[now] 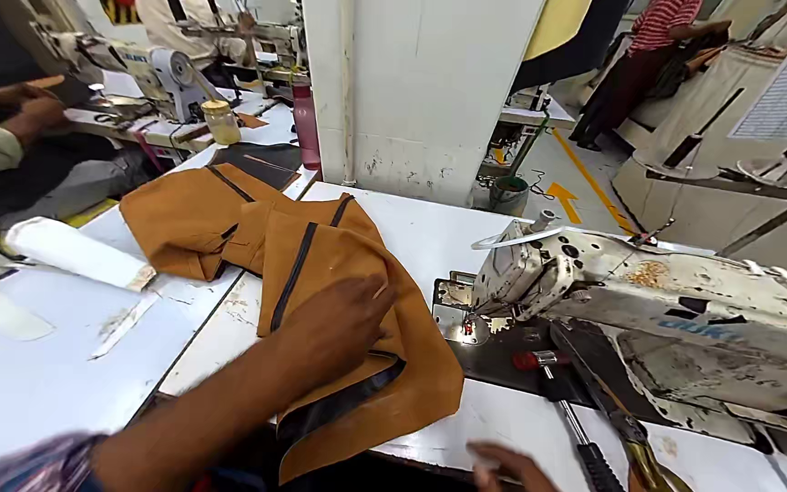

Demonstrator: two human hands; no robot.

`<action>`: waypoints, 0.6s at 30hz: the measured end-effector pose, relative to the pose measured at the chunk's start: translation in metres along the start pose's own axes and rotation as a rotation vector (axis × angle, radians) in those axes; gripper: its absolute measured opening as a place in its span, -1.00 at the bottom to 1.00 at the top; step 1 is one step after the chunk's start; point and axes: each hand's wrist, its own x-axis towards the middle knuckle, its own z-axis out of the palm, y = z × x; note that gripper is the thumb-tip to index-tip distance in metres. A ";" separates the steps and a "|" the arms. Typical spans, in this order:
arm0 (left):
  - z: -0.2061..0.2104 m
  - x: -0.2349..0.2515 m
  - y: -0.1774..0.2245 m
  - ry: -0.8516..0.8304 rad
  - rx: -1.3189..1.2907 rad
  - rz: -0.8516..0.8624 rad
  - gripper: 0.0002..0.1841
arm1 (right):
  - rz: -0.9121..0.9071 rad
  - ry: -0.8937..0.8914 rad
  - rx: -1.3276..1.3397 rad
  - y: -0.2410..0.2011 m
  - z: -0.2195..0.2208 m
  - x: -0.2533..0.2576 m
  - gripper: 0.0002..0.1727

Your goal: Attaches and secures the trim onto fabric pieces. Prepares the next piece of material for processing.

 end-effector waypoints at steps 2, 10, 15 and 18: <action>0.006 -0.025 0.010 -0.198 -0.090 -0.291 -0.40 | 0.024 0.091 -0.127 0.016 -0.001 0.036 -0.47; 0.051 -0.037 -0.071 -0.202 -0.239 -0.847 0.17 | 0.145 -0.137 0.074 0.010 0.018 0.099 -0.44; 0.088 -0.009 -0.129 -0.160 -0.240 -0.637 0.18 | 0.236 -0.109 0.031 0.019 -0.017 0.067 -0.48; 0.108 0.020 -0.158 -0.034 -0.224 -0.334 0.03 | 0.265 -0.104 -0.115 0.035 -0.019 0.054 -0.47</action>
